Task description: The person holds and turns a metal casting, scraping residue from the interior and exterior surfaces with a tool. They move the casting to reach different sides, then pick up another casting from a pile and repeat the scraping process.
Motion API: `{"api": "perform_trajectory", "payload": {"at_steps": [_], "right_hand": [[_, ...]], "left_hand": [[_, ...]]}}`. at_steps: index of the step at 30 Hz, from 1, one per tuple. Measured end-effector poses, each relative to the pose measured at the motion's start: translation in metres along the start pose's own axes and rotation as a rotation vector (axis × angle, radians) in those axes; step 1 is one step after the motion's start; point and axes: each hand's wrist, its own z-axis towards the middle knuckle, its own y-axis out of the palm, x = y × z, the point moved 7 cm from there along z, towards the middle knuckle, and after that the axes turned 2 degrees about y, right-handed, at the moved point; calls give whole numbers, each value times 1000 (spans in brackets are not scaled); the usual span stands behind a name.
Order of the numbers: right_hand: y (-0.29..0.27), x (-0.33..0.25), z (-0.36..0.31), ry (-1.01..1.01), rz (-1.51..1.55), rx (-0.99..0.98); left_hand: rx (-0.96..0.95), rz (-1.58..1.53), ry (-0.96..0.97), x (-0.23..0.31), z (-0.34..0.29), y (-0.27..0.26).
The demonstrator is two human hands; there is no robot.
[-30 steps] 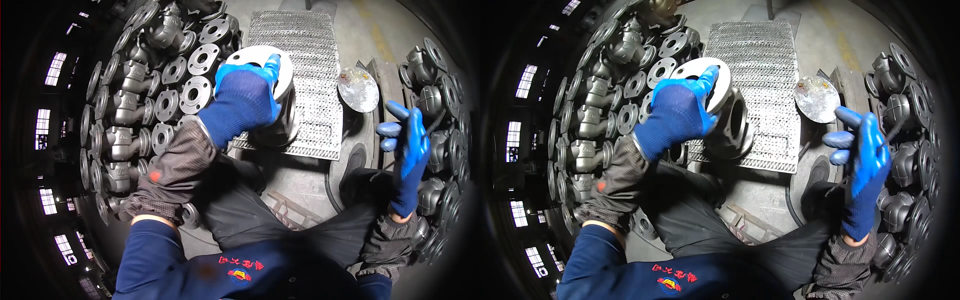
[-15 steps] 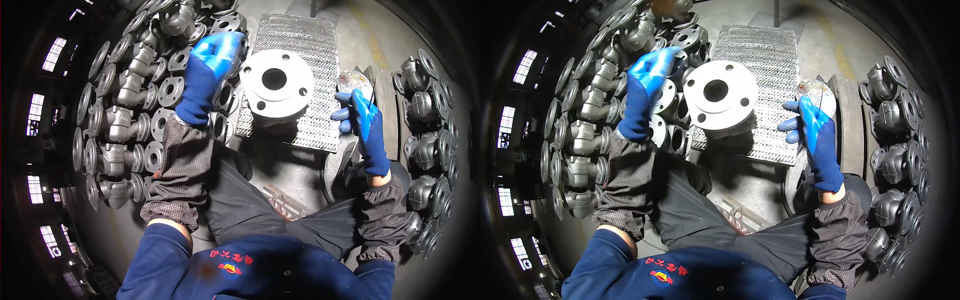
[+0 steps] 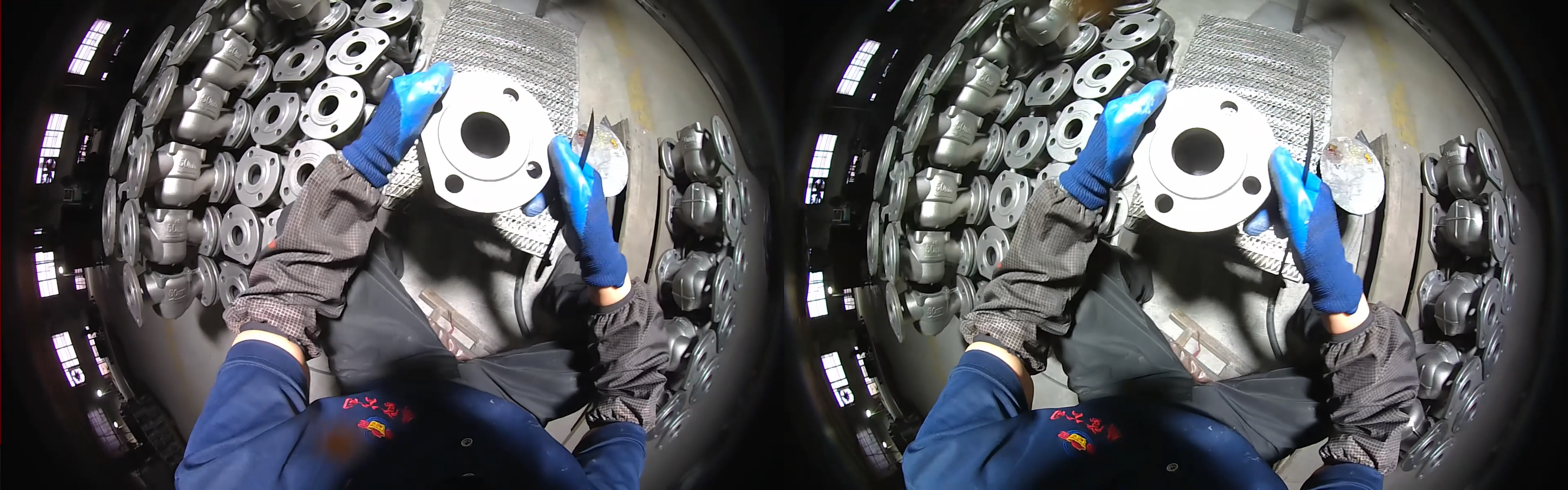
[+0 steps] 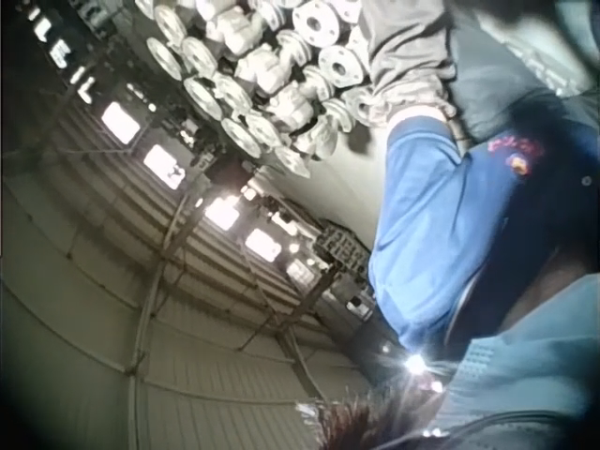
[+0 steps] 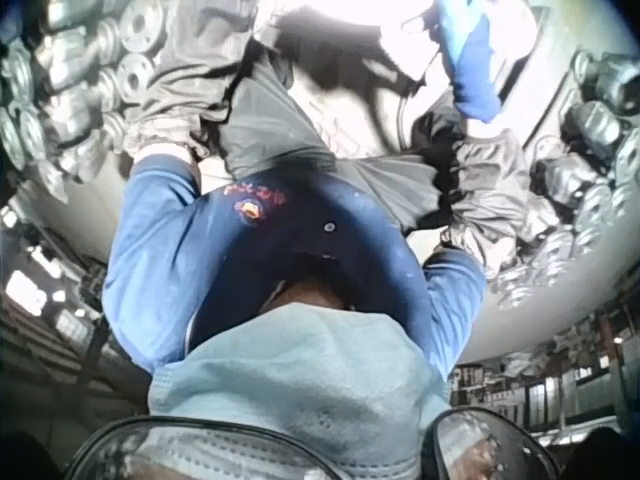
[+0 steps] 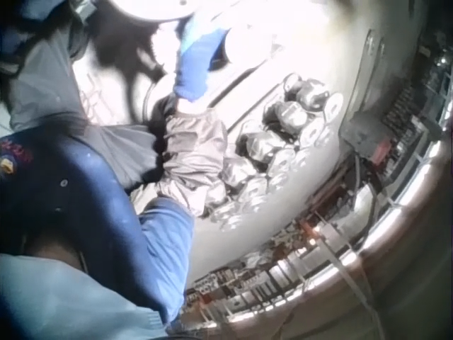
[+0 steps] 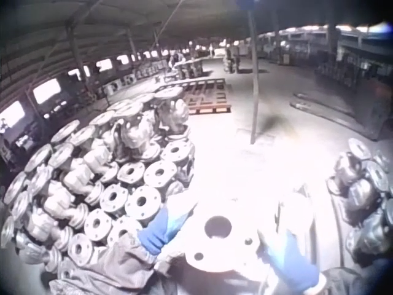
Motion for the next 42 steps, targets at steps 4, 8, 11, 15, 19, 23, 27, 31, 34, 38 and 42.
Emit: {"api": "perform_trajectory", "payload": {"at_steps": [4,8,11,15,19,23,27,31,34,38,42], "right_hand": [[-15,-4,1,-440,-172,145],[-40,12,-17,-169,-152,154],[-54,25,-18,-252,-133,157],[-68,36,-29,-187,-64,157],[-78,49,-35,-246,-193,183],[-76,44,-38,-373,-200,208],[-66,19,-44,-130,3,172],[-37,-18,-50,-406,-115,129],[-23,-22,-50,-239,-40,107],[5,-26,-49,-157,30,57],[19,-37,-57,-758,-574,9]], "left_hand": [[77,152,282,31,-11,-5],[70,316,546,59,-28,9],[-137,-23,253,63,-29,18],[-289,-568,-225,61,-35,51],[-271,-723,-466,81,-51,54],[-280,-596,-442,77,-57,60],[-162,-617,-374,66,-62,42],[-92,-507,-405,35,-70,24],[-32,-518,-407,15,-65,28],[-75,-531,-410,-9,-70,14],[42,-543,-184,2,-64,4]]}}
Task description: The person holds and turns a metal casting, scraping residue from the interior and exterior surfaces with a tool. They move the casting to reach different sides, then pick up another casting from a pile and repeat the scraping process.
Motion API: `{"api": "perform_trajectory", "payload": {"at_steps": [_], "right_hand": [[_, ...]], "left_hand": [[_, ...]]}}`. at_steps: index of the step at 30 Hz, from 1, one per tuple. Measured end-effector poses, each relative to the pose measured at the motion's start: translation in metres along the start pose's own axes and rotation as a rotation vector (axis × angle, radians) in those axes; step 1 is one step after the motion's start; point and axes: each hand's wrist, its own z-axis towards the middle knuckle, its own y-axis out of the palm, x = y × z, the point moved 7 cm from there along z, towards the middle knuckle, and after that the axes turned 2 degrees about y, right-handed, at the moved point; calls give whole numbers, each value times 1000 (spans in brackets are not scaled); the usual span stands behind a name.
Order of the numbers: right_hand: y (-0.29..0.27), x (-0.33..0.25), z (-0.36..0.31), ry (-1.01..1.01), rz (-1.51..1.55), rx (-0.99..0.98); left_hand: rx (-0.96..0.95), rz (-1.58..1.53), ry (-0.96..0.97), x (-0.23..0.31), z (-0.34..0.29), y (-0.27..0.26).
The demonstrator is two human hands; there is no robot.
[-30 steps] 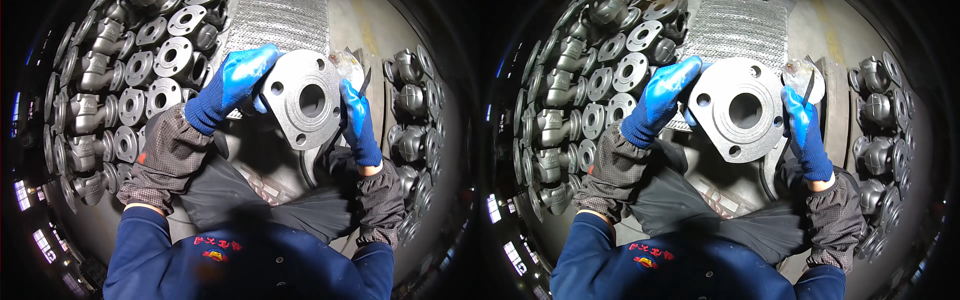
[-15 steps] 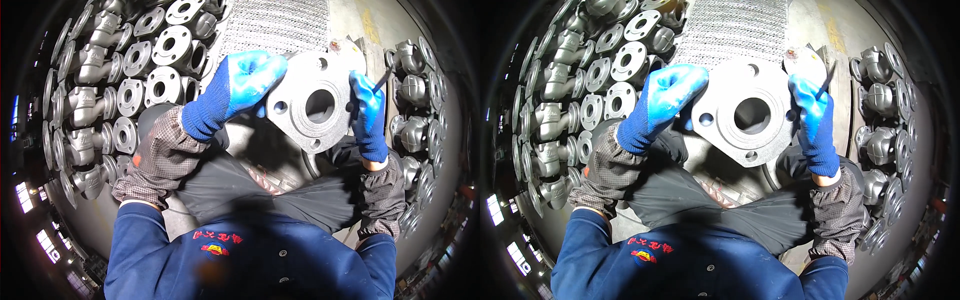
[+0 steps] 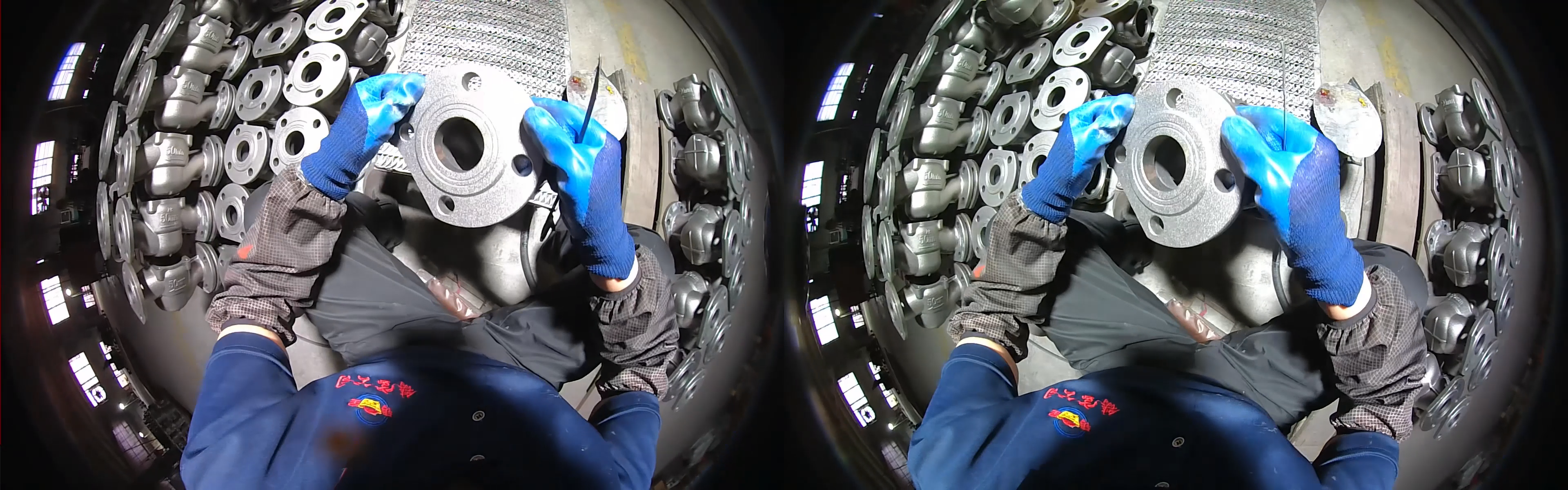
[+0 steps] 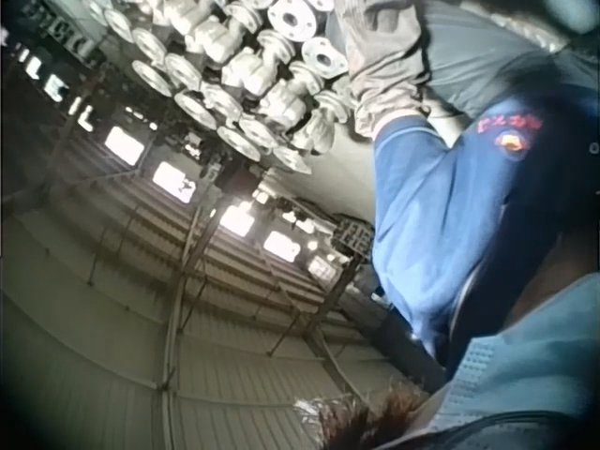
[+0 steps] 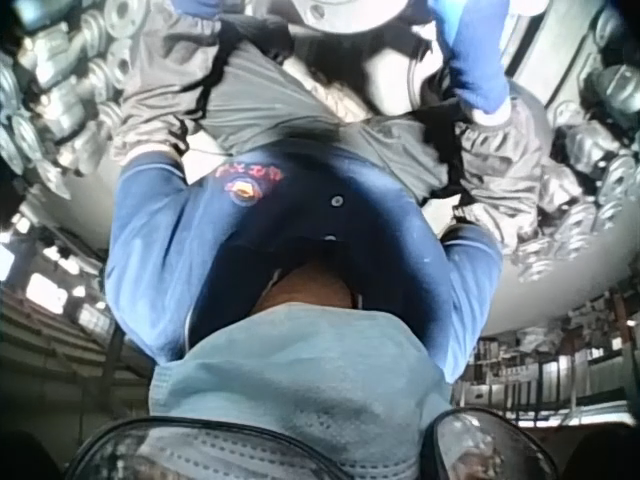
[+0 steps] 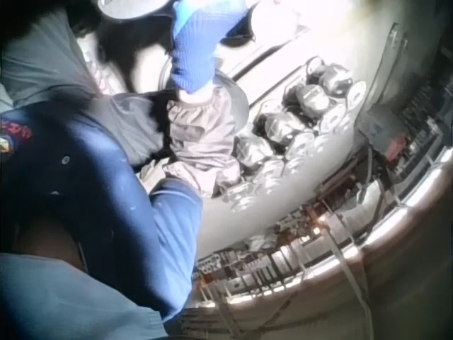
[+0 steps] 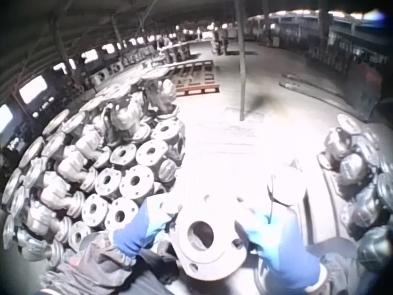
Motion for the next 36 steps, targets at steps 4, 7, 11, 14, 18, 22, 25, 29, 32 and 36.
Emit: {"api": "perform_trajectory", "payload": {"at_steps": [4,7,11,14,18,22,25,29,32,36], "right_hand": [[4,16,0,125,371,86],[11,15,7,245,375,41],[11,16,9,255,213,-28],[-4,14,18,294,260,-4],[-54,47,-5,460,400,272],[-33,141,-68,860,606,444],[11,169,-93,1007,586,314],[71,192,-123,1200,728,201],[90,164,-109,1254,626,49],[95,161,-90,1163,727,146]], "left_hand": [[219,510,103,31,-4,-11],[66,616,210,74,-35,38],[-52,1092,158,58,-49,95],[-59,1081,296,62,-45,82],[-164,1105,199,63,-42,56],[-46,893,153,52,-34,34],[6,800,133,34,-40,7],[46,628,-114,16,-45,-14],[96,560,-77,10,-49,-29],[143,603,-5,-15,-56,-54]]}}
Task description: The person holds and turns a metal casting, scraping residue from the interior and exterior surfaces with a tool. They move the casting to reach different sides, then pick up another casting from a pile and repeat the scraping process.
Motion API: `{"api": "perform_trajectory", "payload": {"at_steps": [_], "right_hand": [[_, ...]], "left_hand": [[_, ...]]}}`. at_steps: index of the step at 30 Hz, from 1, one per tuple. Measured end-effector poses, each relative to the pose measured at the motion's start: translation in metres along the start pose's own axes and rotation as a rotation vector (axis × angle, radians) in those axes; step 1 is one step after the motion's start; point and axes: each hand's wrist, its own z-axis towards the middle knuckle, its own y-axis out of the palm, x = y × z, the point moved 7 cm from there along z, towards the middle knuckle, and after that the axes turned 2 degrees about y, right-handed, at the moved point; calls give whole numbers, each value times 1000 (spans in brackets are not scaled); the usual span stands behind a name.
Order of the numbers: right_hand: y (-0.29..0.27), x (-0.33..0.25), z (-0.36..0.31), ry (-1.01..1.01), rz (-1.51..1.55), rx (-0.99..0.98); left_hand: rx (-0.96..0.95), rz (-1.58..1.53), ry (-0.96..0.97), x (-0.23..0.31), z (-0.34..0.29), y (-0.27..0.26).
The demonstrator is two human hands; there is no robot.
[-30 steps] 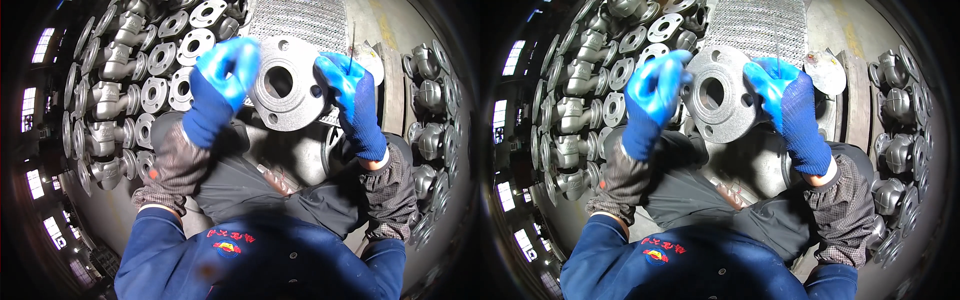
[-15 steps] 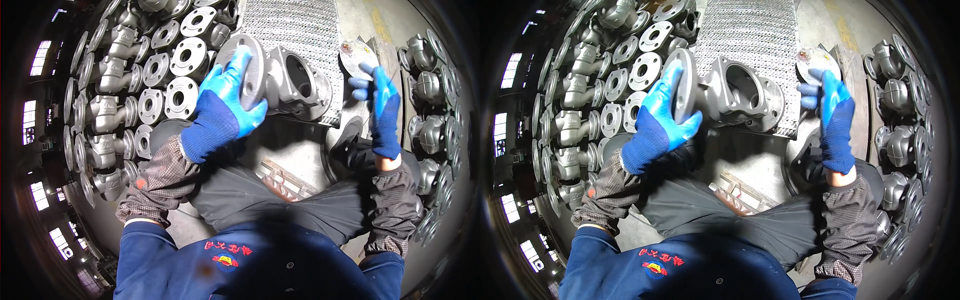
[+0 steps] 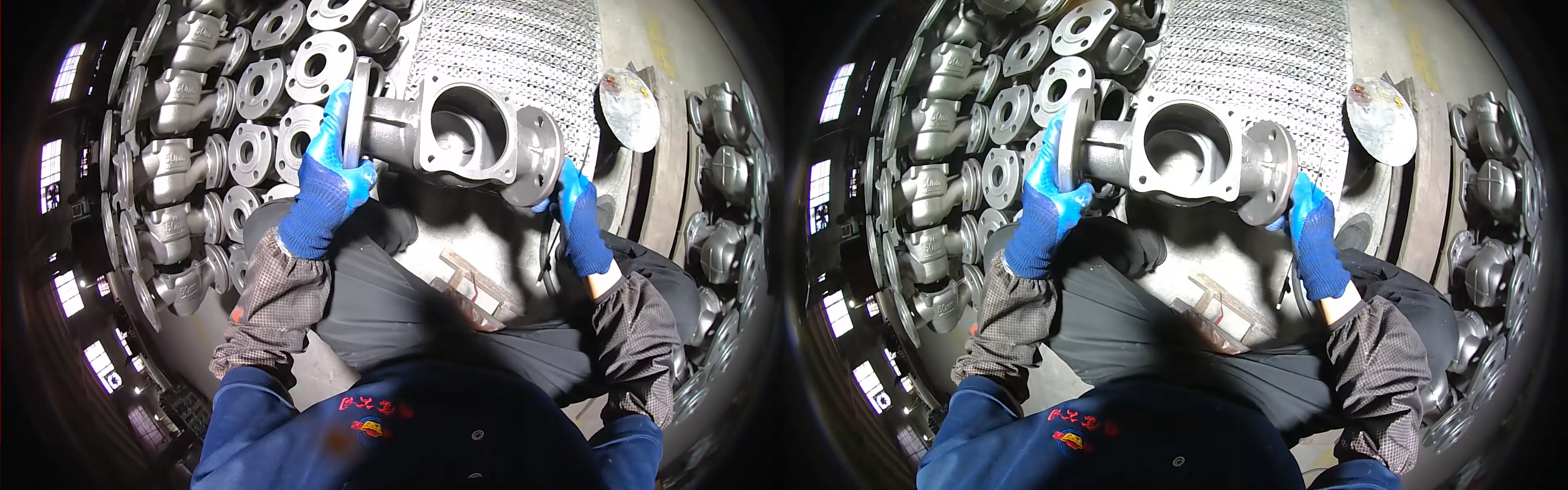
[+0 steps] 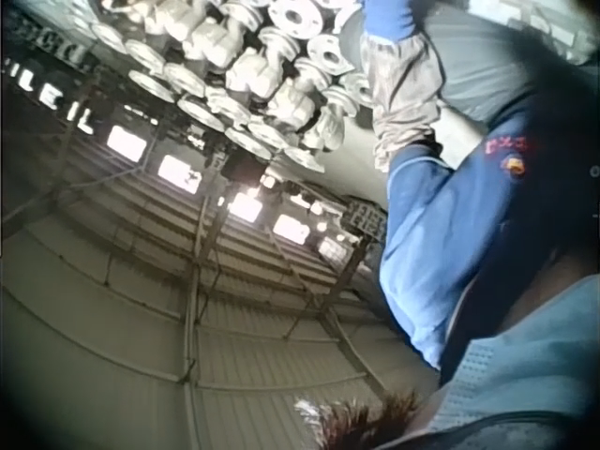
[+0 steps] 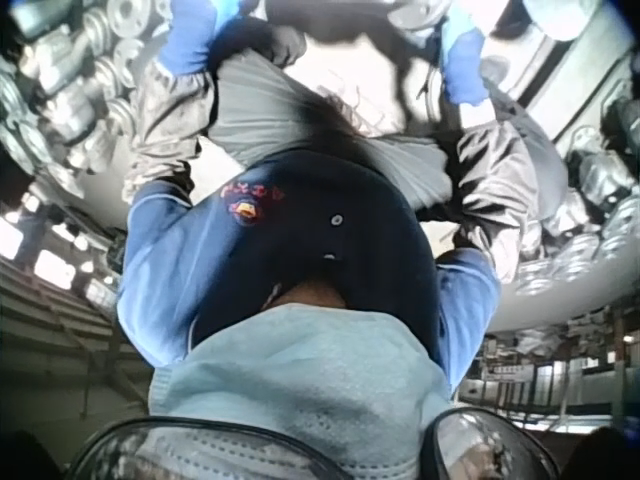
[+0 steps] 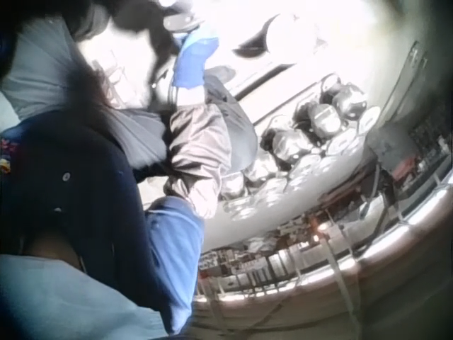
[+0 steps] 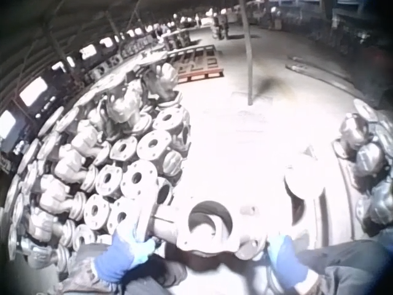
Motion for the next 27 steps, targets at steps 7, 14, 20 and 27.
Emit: {"api": "perform_trajectory", "payload": {"at_steps": [7,14,20,27], "right_hand": [[-3,-28,10,-87,-64,141],[10,-50,7,-258,-26,9],[6,-11,33,-395,-144,27],[25,-27,28,-383,-183,-124]], "left_hand": [[15,-345,-497,-23,4,-4],[103,-426,-518,-31,5,-7],[90,-471,-590,-31,1,-6],[88,-378,-572,-23,-2,-14]]}}
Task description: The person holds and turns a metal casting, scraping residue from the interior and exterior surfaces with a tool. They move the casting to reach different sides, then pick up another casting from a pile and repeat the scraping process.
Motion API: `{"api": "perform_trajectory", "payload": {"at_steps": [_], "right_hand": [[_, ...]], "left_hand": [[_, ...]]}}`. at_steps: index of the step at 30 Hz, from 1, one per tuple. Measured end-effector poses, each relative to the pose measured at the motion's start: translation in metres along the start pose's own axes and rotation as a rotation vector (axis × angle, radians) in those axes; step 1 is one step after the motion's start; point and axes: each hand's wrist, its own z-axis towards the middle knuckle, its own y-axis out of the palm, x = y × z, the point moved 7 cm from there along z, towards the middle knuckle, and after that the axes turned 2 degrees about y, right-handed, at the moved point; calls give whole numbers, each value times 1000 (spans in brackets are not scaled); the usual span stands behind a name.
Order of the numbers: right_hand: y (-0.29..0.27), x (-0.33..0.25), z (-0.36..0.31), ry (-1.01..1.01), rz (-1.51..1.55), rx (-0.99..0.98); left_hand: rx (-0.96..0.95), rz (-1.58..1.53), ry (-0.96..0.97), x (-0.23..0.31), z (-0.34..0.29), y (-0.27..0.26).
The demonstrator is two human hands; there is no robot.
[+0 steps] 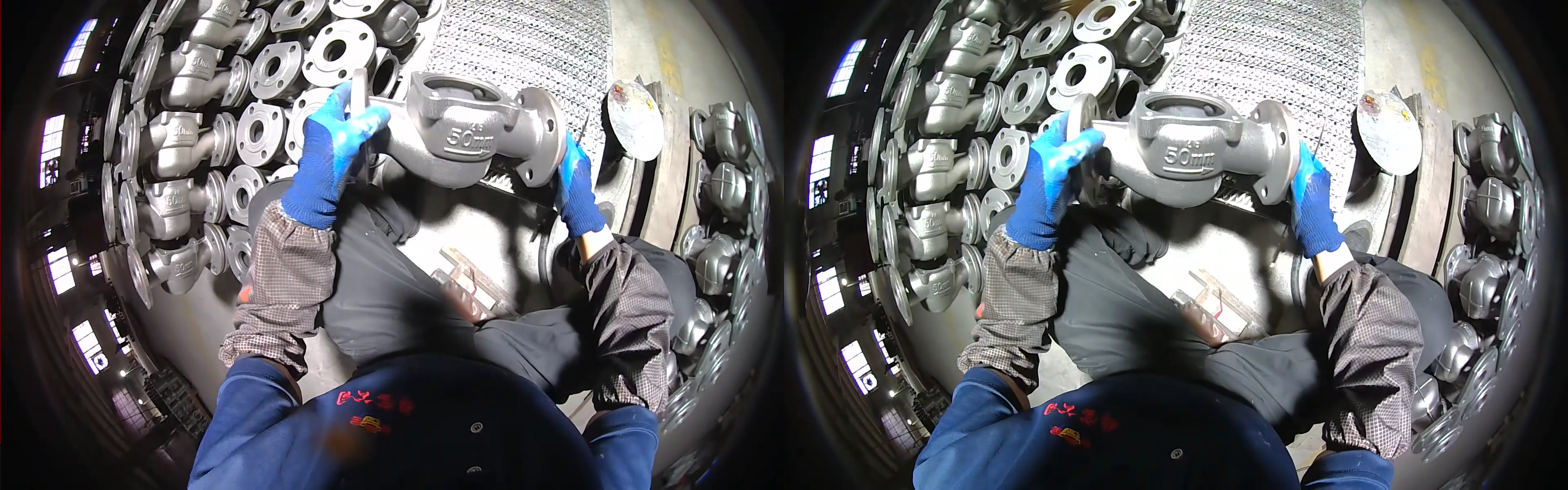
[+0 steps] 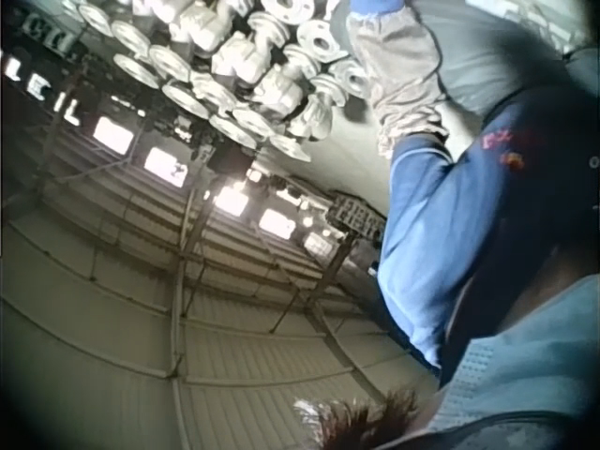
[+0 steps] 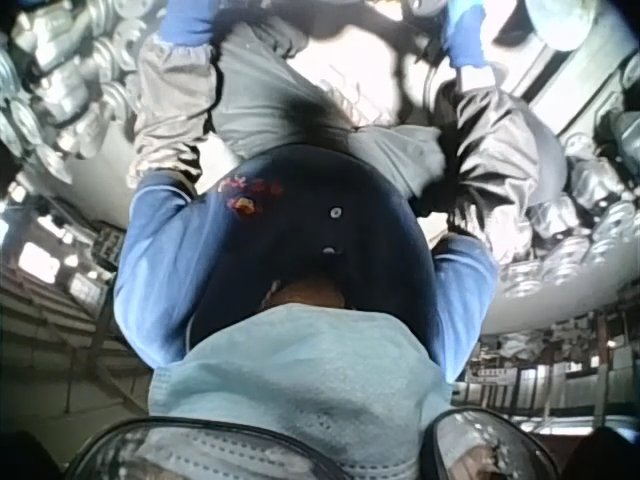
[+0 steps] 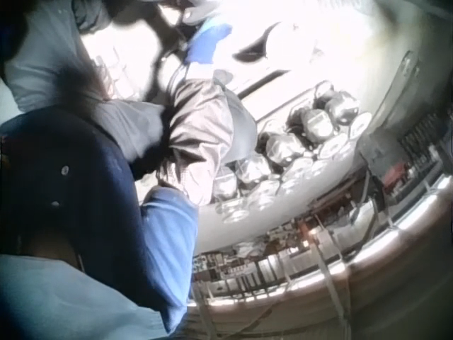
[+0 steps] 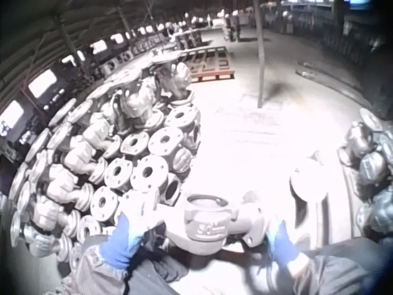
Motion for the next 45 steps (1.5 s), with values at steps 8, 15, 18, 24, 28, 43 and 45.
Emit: {"api": "perform_trajectory", "payload": {"at_steps": [8,15,18,24,28,43,45], "right_hand": [[22,14,-17,168,-162,-221],[4,-13,-8,-478,-737,-140],[-10,-1,-18,-568,-691,-49],[6,41,-28,428,477,59],[8,20,-28,188,217,-218],[-12,40,-25,433,449,83],[-6,36,-38,427,348,70]], "left_hand": [[-73,155,263,56,-30,-4],[-89,331,371,76,-38,17],[-85,192,266,67,-30,21],[-104,61,173,50,-22,17],[-86,206,440,64,-23,14],[-245,666,859,89,-42,66],[-252,602,751,79,-36,61]]}}
